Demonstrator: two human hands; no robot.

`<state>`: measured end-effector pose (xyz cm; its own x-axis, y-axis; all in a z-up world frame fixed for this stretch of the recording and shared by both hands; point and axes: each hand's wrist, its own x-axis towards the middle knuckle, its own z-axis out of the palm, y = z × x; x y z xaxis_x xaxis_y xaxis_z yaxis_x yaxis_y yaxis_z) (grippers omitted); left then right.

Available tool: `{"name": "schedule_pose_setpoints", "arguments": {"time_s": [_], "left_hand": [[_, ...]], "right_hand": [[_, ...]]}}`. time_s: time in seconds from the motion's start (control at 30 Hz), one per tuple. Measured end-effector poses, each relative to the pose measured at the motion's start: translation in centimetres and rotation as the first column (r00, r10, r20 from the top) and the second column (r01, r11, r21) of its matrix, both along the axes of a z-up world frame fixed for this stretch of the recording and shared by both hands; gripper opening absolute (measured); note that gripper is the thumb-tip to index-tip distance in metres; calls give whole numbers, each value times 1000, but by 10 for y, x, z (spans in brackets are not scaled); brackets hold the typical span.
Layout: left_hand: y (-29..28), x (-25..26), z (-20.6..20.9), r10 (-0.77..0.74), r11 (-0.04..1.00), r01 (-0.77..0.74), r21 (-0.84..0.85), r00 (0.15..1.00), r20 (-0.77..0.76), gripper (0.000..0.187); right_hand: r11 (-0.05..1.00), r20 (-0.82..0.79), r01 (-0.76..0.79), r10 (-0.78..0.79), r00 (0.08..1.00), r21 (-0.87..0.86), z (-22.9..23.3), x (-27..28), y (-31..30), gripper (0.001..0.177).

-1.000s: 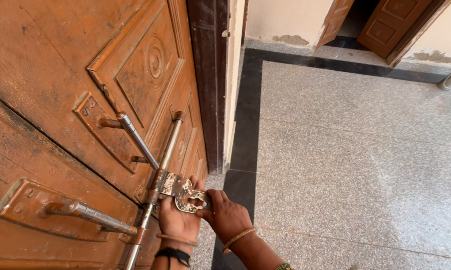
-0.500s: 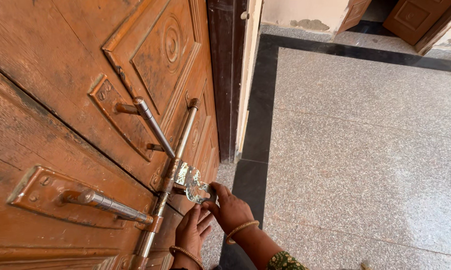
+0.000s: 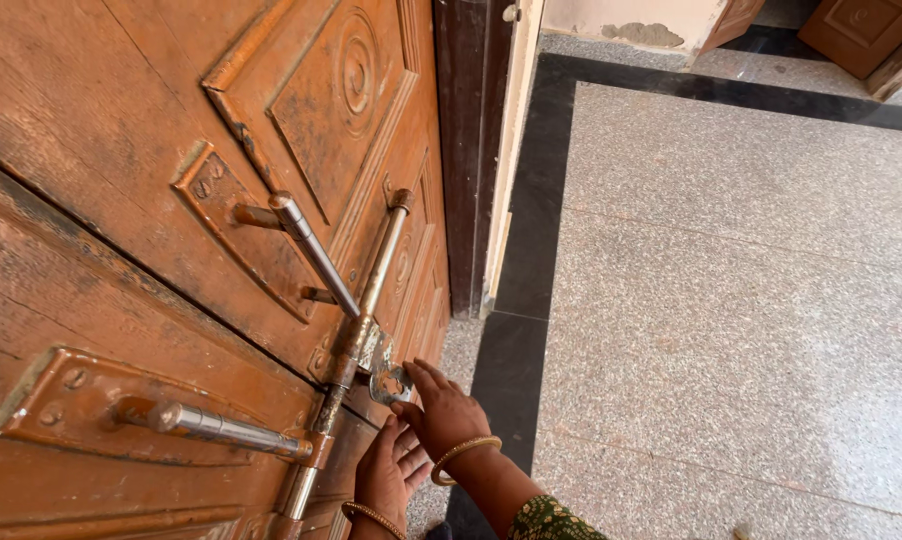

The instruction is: The person works the latch and sliding bolts of a wooden double door, lifting the hasp and sliding the bolts to secure and release the door. They repeatedly manipulate the metal latch hardware and door handles throughout the clip.

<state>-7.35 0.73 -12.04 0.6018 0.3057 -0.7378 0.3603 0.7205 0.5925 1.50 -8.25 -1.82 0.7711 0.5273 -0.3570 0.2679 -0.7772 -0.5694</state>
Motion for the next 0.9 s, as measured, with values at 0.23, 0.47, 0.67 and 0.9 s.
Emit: {"name": "schedule_pose_setpoints", "arguments": {"time_s": [0.23,0.47,0.67,0.9], "left_hand": [[7,1,-4,114,993,-114,9,993,24,62],[9,4,-7,238,970,-243,25,963,124,54],[11,13,11,294,954,-297,52,954,54,53],[9,12,23,255,954,-260,148,966,51,51]], "right_hand": [[992,-47,5,1,999,124,-23,5,19,60],[997,-174,-7,19,984,72,-29,7,34,68],[995,-245,-50,71,967,91,-23,10,32,68],[992,-298,35,2,955,118,-2,3,-2,63]]}}
